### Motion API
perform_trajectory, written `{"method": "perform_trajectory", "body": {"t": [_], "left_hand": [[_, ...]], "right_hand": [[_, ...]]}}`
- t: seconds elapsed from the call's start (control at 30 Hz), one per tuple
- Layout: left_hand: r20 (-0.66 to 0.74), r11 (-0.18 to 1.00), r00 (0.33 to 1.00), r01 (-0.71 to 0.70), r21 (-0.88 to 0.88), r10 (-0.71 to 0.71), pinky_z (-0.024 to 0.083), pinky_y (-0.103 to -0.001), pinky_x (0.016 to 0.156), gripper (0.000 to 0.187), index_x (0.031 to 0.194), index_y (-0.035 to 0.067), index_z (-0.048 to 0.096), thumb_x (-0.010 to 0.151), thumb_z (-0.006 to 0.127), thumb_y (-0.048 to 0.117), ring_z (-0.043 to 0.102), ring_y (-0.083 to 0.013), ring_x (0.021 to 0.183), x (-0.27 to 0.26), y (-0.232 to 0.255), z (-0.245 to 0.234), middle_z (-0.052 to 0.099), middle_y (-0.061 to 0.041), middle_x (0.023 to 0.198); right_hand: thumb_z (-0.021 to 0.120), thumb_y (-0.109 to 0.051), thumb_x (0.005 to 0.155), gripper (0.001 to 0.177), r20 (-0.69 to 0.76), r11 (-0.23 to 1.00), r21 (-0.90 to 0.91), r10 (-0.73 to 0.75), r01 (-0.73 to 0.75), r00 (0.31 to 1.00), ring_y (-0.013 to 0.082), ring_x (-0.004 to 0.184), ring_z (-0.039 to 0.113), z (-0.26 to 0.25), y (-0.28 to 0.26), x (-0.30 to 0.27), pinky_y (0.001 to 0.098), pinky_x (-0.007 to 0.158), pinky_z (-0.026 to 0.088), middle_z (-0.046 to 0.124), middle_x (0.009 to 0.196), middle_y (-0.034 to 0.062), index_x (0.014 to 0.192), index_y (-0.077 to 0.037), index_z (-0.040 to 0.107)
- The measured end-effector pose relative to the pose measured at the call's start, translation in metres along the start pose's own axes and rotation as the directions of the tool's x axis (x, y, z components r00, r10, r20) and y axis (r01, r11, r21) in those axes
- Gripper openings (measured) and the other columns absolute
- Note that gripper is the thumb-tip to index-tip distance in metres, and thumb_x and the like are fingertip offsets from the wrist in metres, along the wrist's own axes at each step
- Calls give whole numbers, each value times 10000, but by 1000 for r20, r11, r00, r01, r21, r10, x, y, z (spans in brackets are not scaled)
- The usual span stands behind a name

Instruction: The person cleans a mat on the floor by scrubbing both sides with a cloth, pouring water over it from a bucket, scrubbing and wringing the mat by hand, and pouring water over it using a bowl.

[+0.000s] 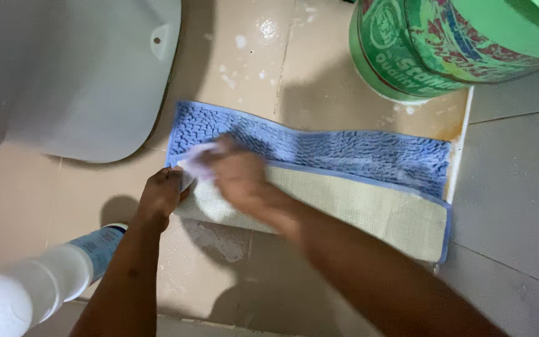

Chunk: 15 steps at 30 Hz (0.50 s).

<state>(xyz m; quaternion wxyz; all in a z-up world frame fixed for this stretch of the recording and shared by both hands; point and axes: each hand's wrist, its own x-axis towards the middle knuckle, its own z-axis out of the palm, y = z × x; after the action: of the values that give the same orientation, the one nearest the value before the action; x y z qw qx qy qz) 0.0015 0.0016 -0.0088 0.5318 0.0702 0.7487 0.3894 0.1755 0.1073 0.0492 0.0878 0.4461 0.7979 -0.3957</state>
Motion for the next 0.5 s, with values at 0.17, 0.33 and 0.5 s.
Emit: {"method": "perform_trajectory", "body": {"t": [0.17,0.33,0.5], "left_hand": [[-24,1000,1000,10,22,-10,579,-356,937,331,1278,-58,599,1055,483,157,641,-230,1083,4,-6,-3,651,-144,1231],[-64,991,991,122,51,-119,554,-337,953,388,1378,-3,535,1055,437,190,665,-226,1099,3,-4,-8,612,-113,1288],[-62,998,996,61,-34,-63,557,-345,942,388,1365,-19,528,1020,470,150,618,-228,1147,13,-4,-9,566,-94,1369]], "right_hand": [[518,-131,999,397,-58,943,-230,-262,242,963,369,1040,655,15,-24,14,388,696,634,458,1361,209,1328,-306,654],[657,-92,767,506,-317,954,-227,-261,195,912,405,1061,667,-1,111,-56,465,777,609,589,1371,270,1257,-214,700],[568,-367,1014,622,-111,754,-256,599,-605,793,388,1066,710,-81,208,-165,492,802,651,320,1628,282,1596,-229,397]]}}
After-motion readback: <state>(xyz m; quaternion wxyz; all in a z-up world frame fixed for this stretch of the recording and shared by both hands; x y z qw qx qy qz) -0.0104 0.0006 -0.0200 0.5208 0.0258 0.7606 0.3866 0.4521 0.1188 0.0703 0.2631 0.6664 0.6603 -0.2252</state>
